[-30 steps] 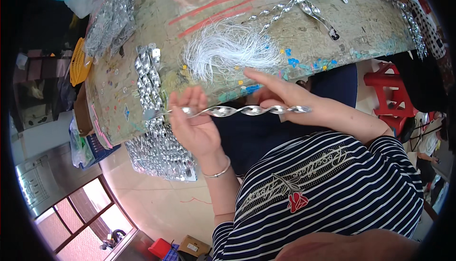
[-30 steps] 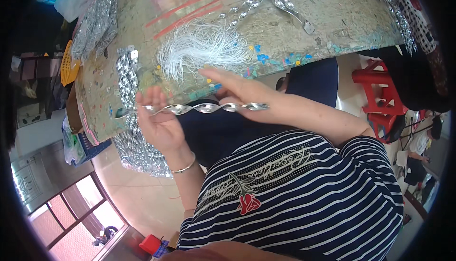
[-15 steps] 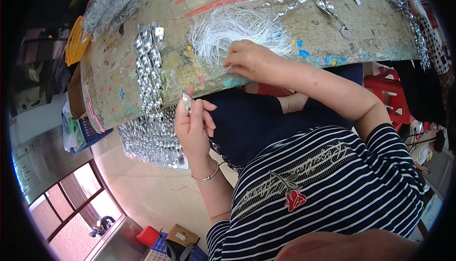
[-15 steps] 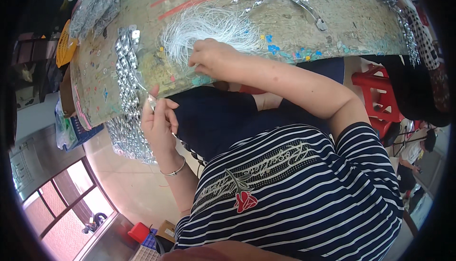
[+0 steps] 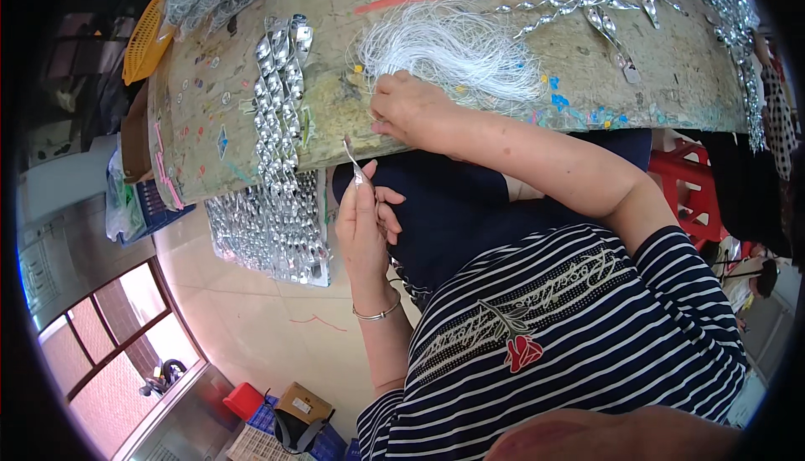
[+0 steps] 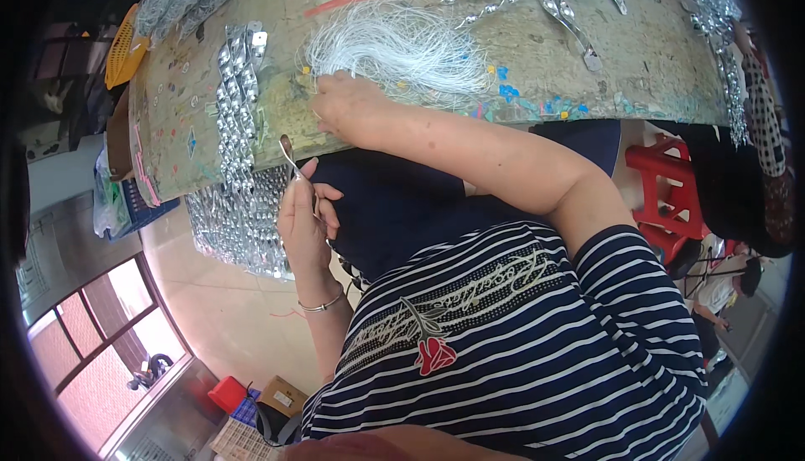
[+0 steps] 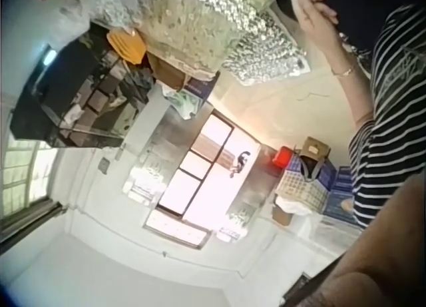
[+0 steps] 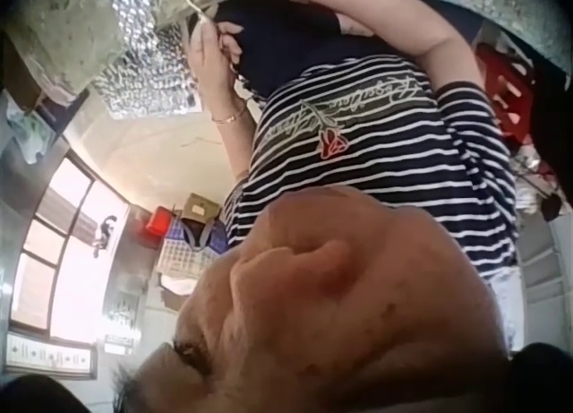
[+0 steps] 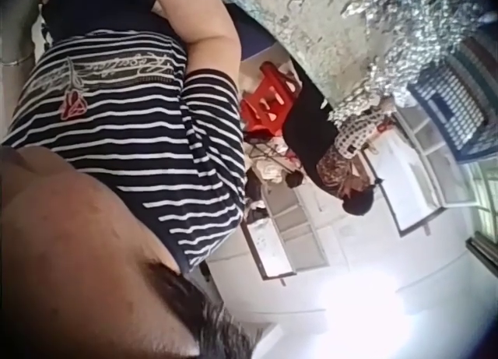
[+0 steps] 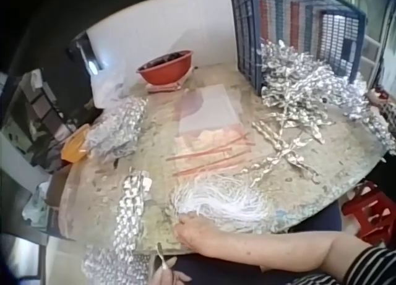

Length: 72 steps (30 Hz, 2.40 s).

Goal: Assembling small metal components by threading them onto a thin wire or string.

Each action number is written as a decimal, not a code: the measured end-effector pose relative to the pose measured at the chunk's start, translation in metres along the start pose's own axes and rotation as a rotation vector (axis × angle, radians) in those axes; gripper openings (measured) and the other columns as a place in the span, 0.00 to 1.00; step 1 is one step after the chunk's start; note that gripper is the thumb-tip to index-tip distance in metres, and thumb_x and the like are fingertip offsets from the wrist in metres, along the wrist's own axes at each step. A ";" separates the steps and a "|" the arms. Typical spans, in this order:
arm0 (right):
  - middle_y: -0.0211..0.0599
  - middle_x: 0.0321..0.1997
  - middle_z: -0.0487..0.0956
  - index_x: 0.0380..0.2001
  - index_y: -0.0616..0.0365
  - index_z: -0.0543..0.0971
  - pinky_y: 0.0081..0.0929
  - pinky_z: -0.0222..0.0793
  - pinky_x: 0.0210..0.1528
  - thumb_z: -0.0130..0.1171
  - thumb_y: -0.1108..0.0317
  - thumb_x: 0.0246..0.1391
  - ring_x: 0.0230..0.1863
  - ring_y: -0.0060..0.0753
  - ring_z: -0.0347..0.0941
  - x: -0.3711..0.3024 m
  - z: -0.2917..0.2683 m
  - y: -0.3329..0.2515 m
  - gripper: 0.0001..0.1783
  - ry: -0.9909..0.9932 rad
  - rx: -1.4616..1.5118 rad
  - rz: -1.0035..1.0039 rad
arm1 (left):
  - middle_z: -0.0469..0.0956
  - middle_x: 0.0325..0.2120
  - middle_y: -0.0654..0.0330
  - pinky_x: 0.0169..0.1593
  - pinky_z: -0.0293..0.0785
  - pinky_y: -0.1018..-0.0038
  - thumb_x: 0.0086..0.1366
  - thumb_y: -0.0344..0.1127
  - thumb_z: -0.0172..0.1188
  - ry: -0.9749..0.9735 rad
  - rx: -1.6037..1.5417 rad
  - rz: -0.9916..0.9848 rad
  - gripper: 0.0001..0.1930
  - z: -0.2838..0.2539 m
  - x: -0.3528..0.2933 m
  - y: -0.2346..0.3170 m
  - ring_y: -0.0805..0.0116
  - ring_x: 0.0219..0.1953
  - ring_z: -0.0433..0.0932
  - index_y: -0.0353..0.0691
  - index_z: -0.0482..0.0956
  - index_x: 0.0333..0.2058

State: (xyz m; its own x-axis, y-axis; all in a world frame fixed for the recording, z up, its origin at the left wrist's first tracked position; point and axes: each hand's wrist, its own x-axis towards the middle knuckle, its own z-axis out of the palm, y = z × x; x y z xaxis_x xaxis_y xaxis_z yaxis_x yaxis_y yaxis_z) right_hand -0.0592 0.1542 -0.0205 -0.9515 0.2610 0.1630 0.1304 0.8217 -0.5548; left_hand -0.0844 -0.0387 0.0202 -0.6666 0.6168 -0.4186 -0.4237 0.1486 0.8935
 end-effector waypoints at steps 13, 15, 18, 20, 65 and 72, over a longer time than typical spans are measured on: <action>0.41 0.34 0.72 0.28 0.59 0.75 0.37 0.67 0.43 0.57 0.72 0.48 0.41 0.47 0.68 -0.001 -0.020 0.010 0.04 0.098 0.156 -0.029 | 0.76 0.26 0.60 0.18 0.59 0.89 0.73 0.44 0.42 0.018 0.066 0.002 0.22 0.003 -0.003 -0.002 0.85 0.17 0.66 0.34 0.68 0.56; 0.41 0.30 0.73 0.29 0.59 0.74 0.33 0.66 0.42 0.56 0.71 0.52 0.37 0.42 0.70 -0.002 -0.036 0.014 0.04 0.142 0.196 -0.037 | 0.77 0.27 0.61 0.19 0.60 0.89 0.73 0.44 0.42 0.025 0.081 -0.004 0.22 0.004 -0.003 -0.002 0.85 0.17 0.66 0.35 0.68 0.56; 0.37 0.28 0.74 0.32 0.60 0.72 0.27 0.66 0.42 0.52 0.69 0.57 0.34 0.32 0.71 -0.006 -0.060 0.007 0.06 -0.034 0.502 0.256 | 0.77 0.27 0.61 0.19 0.61 0.89 0.73 0.44 0.42 0.043 0.067 -0.026 0.22 0.004 -0.003 -0.005 0.85 0.17 0.66 0.35 0.68 0.56; 0.34 0.28 0.74 0.33 0.60 0.72 0.25 0.66 0.43 0.50 0.68 0.59 0.34 0.27 0.70 -0.010 -0.064 0.010 0.07 -0.032 0.610 0.301 | 0.77 0.27 0.61 0.19 0.61 0.89 0.73 0.44 0.42 0.031 0.067 -0.025 0.22 0.004 -0.002 -0.007 0.85 0.18 0.67 0.35 0.68 0.56; 0.27 0.25 0.73 0.42 0.60 0.66 0.11 0.59 0.26 0.46 0.72 0.64 0.23 0.13 0.62 -0.092 -0.112 -0.026 0.06 -0.182 1.060 0.400 | 0.63 0.30 0.68 0.31 0.64 0.86 0.60 0.22 0.58 -0.214 0.206 0.224 0.28 0.056 -0.010 -0.003 0.82 0.28 0.63 0.36 0.65 0.60; 0.27 0.25 0.73 0.42 0.60 0.66 0.11 0.59 0.26 0.46 0.72 0.64 0.22 0.13 0.61 -0.092 -0.108 -0.026 0.06 -0.166 1.080 0.397 | 0.63 0.30 0.68 0.31 0.63 0.86 0.60 0.22 0.58 -0.220 0.223 0.233 0.28 0.055 -0.010 -0.003 0.82 0.29 0.63 0.37 0.66 0.60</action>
State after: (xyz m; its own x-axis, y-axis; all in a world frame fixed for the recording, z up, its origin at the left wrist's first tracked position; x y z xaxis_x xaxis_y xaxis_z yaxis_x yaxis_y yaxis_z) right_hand 0.0556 0.1639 0.0673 -0.9324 0.2676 -0.2431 0.1983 -0.1835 -0.9628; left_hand -0.0427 -0.0033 0.0303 -0.5717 0.8010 -0.1776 -0.1171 0.1347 0.9840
